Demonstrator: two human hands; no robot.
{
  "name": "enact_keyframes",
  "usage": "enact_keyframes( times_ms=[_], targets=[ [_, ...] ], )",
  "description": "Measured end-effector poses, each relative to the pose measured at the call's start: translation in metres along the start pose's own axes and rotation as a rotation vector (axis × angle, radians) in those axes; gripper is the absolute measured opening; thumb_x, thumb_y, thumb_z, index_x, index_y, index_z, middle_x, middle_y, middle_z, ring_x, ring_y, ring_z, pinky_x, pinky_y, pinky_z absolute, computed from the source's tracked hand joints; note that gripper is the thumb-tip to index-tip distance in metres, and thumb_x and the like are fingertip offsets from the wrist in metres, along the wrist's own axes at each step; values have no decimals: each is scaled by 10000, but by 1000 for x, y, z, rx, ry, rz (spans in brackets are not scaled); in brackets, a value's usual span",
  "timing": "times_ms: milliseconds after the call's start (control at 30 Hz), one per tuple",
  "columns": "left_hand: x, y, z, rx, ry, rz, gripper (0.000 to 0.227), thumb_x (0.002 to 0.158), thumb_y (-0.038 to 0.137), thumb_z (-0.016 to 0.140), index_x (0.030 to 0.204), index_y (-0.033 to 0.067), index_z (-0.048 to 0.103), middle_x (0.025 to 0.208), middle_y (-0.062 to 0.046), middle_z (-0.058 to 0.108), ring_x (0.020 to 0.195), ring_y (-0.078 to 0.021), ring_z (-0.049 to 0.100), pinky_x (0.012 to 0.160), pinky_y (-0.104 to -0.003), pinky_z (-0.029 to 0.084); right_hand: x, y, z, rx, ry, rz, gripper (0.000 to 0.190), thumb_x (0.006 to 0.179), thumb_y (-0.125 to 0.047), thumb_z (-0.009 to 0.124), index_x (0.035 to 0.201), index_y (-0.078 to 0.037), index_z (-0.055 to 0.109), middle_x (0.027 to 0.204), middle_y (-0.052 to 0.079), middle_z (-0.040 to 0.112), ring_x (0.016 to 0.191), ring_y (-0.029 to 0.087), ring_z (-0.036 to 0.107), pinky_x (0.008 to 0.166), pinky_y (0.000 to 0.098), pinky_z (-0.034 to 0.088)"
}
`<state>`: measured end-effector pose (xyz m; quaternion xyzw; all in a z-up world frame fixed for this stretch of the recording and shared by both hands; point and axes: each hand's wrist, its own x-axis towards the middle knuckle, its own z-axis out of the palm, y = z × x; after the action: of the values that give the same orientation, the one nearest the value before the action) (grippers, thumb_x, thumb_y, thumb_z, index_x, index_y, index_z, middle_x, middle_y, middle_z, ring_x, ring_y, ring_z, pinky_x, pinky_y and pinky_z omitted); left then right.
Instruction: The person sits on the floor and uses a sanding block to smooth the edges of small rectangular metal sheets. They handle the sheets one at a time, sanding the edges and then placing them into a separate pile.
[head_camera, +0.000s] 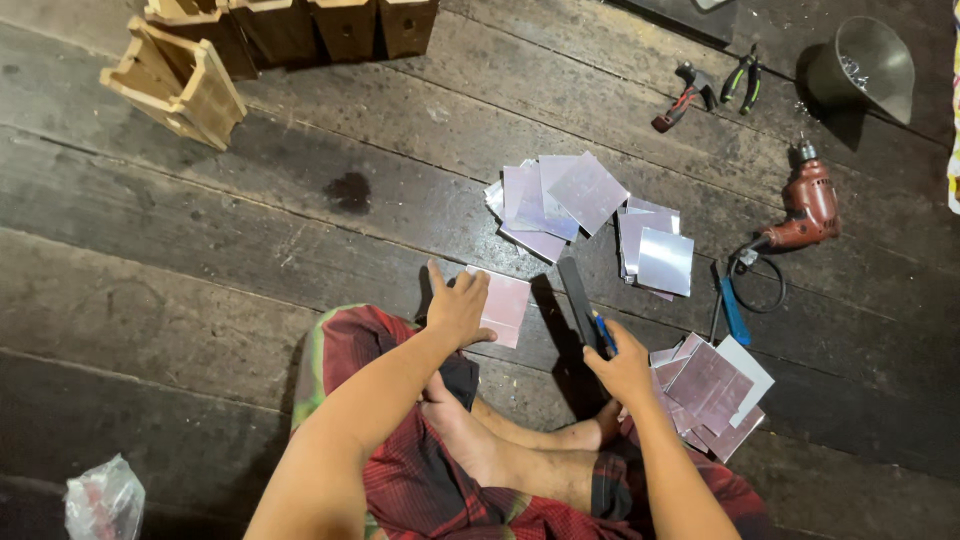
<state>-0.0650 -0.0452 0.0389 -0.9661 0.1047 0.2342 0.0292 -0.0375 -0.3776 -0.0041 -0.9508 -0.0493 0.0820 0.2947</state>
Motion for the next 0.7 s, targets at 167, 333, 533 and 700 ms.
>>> enact_keyframes(
  times_ms=[167, 333, 533, 700],
  targets=[
    [24, -11, 41, -274, 92, -36, 736, 916, 450, 685, 1528, 141, 419, 1538, -49, 401, 1355, -277, 439, 1101, -877, 173, 17, -39, 13, -188, -140, -119, 615, 764, -434, 796, 1306, -166, 685, 1203, 126, 715, 1142, 341, 684, 964, 467, 573],
    [32, -12, 55, -401, 183, -249, 781, 788, 437, 830, 1407, 149, 452, 1320, -81, 496, 1252, -308, 507, 1075, -831, 258, 43, -49, 52, -426, -222, -322, 556, 769, -514, 739, 1277, -295, 680, 1142, 30, 718, 1046, 293, 728, 899, 445, 598],
    [17, -16, 32, -443, 187, -345, 903, 759, 421, 876, 1469, 175, 373, 1363, -83, 421, 1270, -296, 444, 1068, -803, 280, 63, -82, 69, -540, -323, -434, 469, 855, -479, 676, 1297, -324, 650, 1155, 38, 666, 974, 356, 738, 834, 484, 601],
    [9, -20, 11, -393, 87, -345, 774, 831, 444, 771, 1510, 200, 490, 1500, -88, 372, 1333, -286, 403, 1073, -812, 243, 78, -84, 74, -453, -287, -423, 410, 914, -406, 675, 1318, -337, 673, 1201, 32, 624, 1016, 352, 717, 829, 480, 609]
  ],
)
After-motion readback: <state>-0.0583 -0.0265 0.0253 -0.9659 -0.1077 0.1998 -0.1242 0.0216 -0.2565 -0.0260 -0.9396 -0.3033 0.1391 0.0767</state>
